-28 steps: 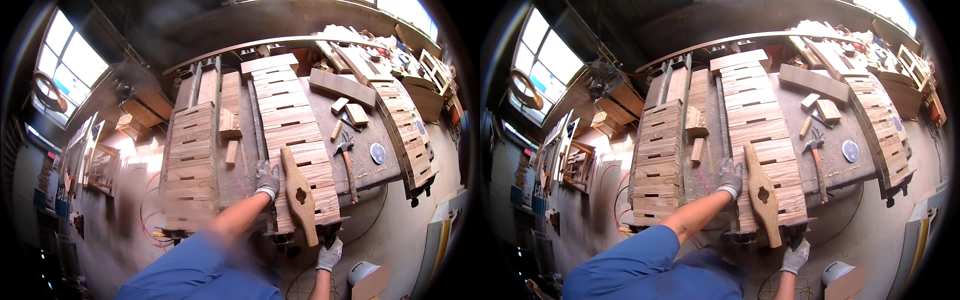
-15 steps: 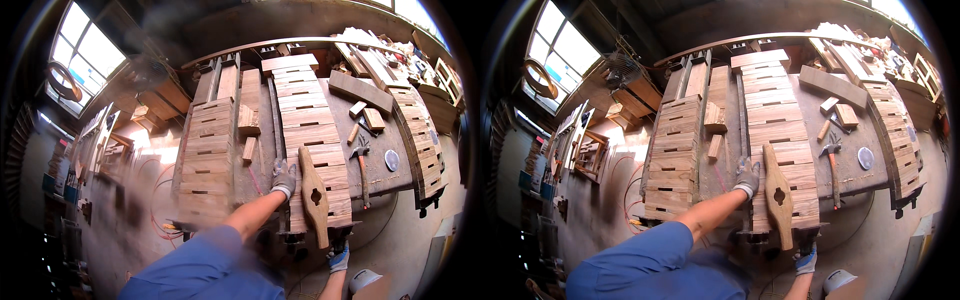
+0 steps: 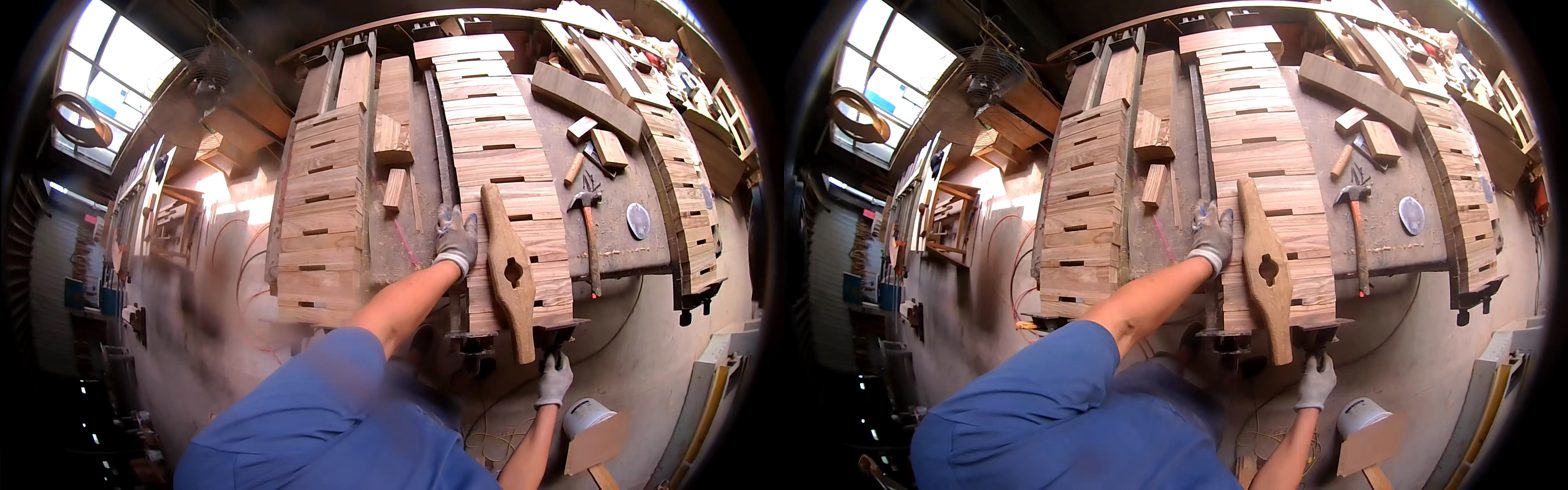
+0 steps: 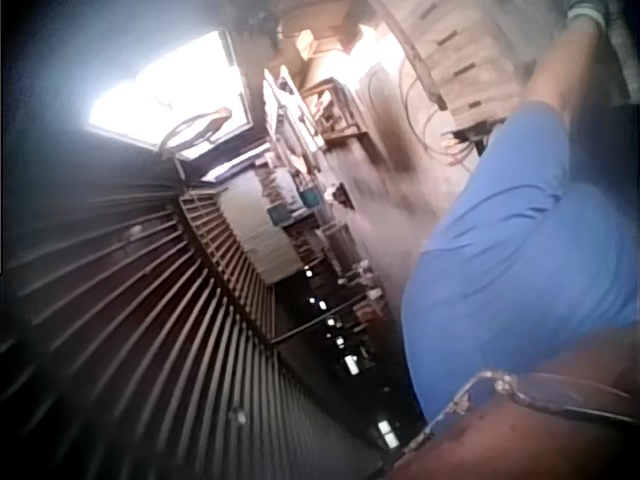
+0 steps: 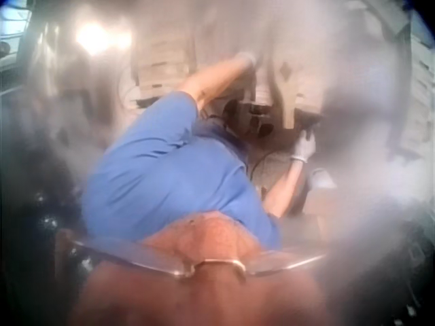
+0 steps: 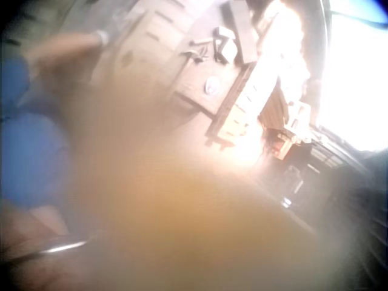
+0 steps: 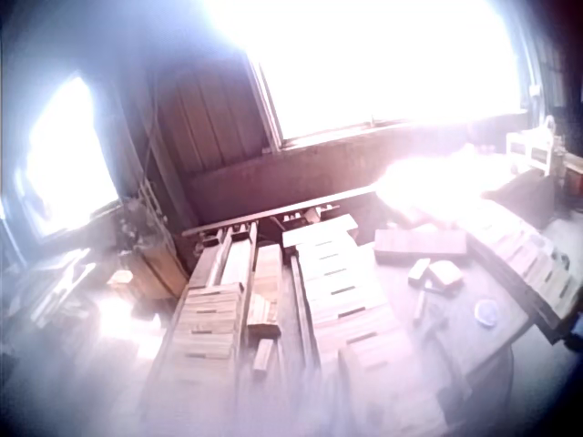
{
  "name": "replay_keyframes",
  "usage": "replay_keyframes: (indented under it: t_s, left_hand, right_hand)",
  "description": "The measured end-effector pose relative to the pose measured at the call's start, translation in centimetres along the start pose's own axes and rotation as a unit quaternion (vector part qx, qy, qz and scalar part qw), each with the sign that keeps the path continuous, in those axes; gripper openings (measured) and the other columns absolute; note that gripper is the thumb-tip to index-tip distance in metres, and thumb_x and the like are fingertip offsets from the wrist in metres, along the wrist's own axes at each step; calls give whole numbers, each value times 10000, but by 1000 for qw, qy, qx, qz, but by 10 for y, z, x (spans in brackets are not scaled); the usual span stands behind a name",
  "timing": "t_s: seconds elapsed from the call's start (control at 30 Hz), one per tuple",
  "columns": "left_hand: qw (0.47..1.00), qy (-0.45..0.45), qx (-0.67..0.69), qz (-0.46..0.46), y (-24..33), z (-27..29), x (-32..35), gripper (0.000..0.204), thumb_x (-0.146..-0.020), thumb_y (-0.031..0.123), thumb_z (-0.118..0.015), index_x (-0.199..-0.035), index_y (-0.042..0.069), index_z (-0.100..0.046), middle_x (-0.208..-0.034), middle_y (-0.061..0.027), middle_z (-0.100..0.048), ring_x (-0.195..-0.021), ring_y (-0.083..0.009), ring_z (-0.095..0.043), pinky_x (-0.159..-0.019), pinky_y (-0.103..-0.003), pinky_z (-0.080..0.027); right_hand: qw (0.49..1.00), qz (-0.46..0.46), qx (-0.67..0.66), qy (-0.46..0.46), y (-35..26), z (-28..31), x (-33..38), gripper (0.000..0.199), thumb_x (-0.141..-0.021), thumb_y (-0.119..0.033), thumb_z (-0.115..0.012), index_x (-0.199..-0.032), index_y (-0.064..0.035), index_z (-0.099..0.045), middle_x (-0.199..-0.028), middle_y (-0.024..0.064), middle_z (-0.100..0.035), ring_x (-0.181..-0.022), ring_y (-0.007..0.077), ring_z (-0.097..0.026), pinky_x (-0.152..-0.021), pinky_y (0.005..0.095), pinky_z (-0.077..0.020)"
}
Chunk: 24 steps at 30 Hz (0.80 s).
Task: The person uses a nail gun to fasten small wooden planks together on a workbench. They then move the assembled pieces to a larger wooden structure, arranging them in a specific pattern and securing them with a hammer. The task involves repetitive handling of wood pieces and tools.
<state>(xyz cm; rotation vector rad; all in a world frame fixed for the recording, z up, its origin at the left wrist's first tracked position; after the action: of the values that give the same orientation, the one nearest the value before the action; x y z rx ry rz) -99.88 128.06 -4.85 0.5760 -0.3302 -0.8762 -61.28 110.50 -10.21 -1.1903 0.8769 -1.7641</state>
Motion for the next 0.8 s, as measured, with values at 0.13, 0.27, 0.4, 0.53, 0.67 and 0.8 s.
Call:
replay_keyframes:
  t_s: [0.13, 0.27, 0.4, 0.53, 0.67, 0.8]
  left_hand:
    - [1000, -22, 7, 2, 13, 10, 2, 626, -1065, 441, -489, -1523, 15, -478, -1633, -243, -317, -1467, -440, -363, -1223, -487, -330]
    - [998, -54, 24, 29, 10, 8, -1, 653, -1083, 441, -461, -1562, 2, -407, -1667, -270, -278, -1568, -415, -214, -1288, -465, -197]
    - [997, -56, 29, 38, 8, 9, 0, 650, -1084, 440, -465, -1563, 5, -407, -1666, -277, -275, -1566, -426, -218, -1286, -475, -203]
    - [998, -50, 23, 34, 10, 8, 0, 650, -1081, 439, -473, -1558, 1, -415, -1662, -282, -279, -1564, -427, -223, -1281, -471, -214]
    - [998, -43, 23, 25, 7, 13, 1, 650, -1079, 446, -474, -1557, 8, -421, -1664, -280, -275, -1560, -426, -234, -1277, -465, -226]
    - [998, -56, 28, 26, 14, 15, 0, 654, -1077, 457, -473, -1560, 19, -422, -1666, -275, -272, -1554, -432, -246, -1273, -465, -238]
  right_hand:
    - [821, -326, -413, -222, 37, 14, -28, 507, -979, -633, -612, -1013, -142, -734, -729, 42, -677, -593, 178, -650, -592, 426, -547]
    - [927, -281, -245, -28, 19, 3, -17, 562, -975, -641, -627, -1106, -99, -700, -734, 86, -672, -576, 219, -659, -544, 422, -553]
    - [912, 187, 325, 164, -53, -13, 31, 552, -829, -303, -847, -1249, -11, -641, -1090, 188, -693, -1005, 374, -690, -882, 498, -554]
    - [905, 201, 342, 152, -26, -22, 28, 597, -770, -165, -848, -1301, -11, -623, -1155, 214, -664, -1103, 405, -642, -976, 481, -501]
    - [992, 45, 111, 42, -1, -2, 7, 404, -910, -189, -770, -1257, -16, -657, -1019, 149, -729, -841, 325, -701, -822, 469, -562]
    - [843, -285, -426, -162, 25, 9, -17, 516, -1018, -586, -582, -1128, -101, -718, -866, 75, -729, -580, 203, -589, -557, 411, -497]
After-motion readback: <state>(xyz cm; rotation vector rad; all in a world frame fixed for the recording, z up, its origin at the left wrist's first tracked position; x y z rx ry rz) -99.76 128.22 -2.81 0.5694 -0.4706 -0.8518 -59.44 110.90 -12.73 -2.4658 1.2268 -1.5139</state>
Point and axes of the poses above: each hand's wrist, its own x-axis away from the middle knuckle, its own z-axis out of the back of the hand, y = z × x, the point moved 1 cm from there along -x, towards the middle knuckle
